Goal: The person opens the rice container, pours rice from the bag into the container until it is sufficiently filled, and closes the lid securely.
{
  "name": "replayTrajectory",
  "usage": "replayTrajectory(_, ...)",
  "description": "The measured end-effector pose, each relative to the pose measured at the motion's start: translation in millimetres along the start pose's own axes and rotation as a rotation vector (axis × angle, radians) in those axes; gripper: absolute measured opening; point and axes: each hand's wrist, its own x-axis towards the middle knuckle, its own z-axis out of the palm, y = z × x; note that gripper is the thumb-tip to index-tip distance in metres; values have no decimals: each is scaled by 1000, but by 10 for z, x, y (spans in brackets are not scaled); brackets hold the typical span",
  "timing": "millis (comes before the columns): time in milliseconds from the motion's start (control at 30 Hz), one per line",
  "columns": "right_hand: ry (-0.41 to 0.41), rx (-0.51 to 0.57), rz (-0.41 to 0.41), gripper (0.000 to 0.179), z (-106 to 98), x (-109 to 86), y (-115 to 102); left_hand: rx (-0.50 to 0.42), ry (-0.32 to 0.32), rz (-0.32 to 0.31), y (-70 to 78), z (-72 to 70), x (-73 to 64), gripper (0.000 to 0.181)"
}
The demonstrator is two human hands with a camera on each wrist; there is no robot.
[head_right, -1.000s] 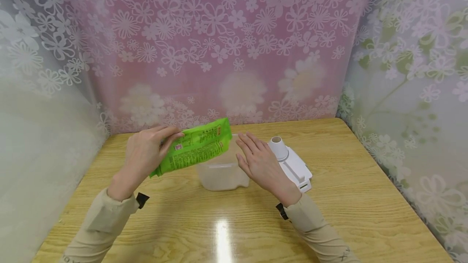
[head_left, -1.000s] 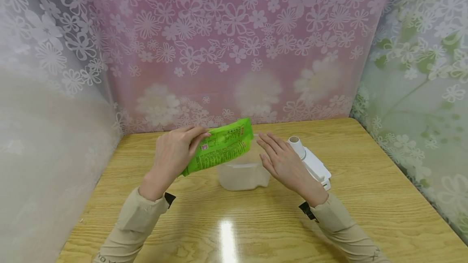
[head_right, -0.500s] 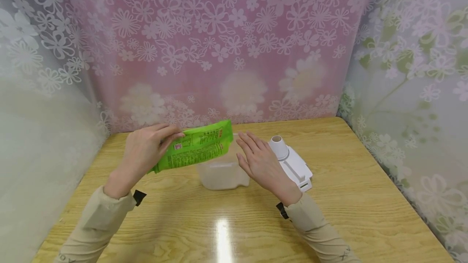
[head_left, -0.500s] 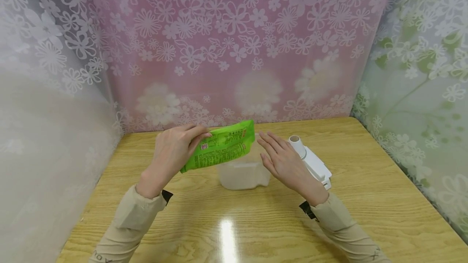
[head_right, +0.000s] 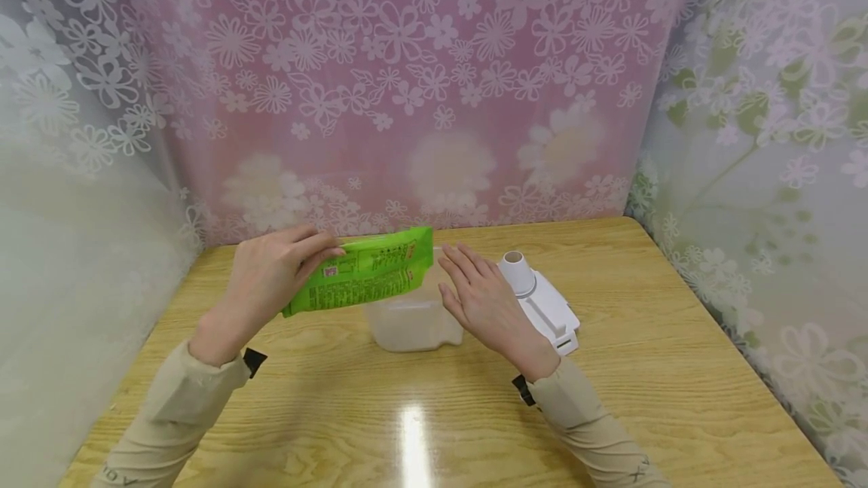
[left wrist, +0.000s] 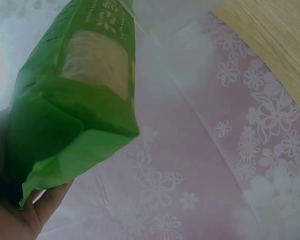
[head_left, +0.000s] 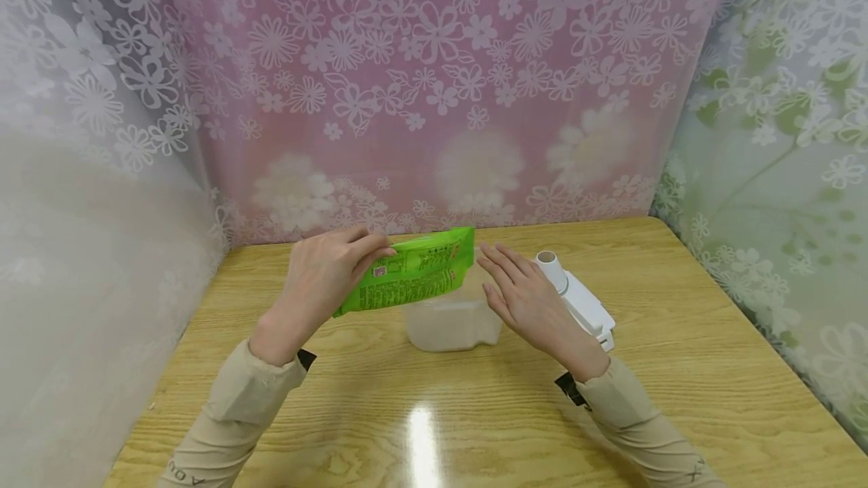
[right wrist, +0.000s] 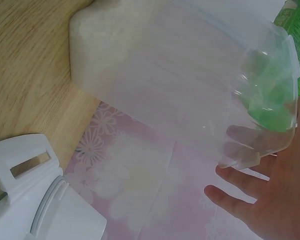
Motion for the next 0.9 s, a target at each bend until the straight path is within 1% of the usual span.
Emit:
replayTrajectory(133,7,0,-4,59,18,0,8,8,24,18,-3,28,-6,10)
replayTrajectory(333,5,5,3,54,19,-4,6,74,82,100,-19,87,-11,15)
replayTrajectory(433,3,7,5,55,6,-5,-3,94,104,127,-22,108,-17,16)
replayTrajectory(600,9,10,-1,56,10,-9,2,101,114,138,-28,121,-25,15)
replayTrajectory(733,23,9,-9,56,23,-8,14,108,112,148,-33,117,-20,13)
replayTrajectory(900,21,5,-8,57,17,-5,10,121,104,166,-43,100,-12,13)
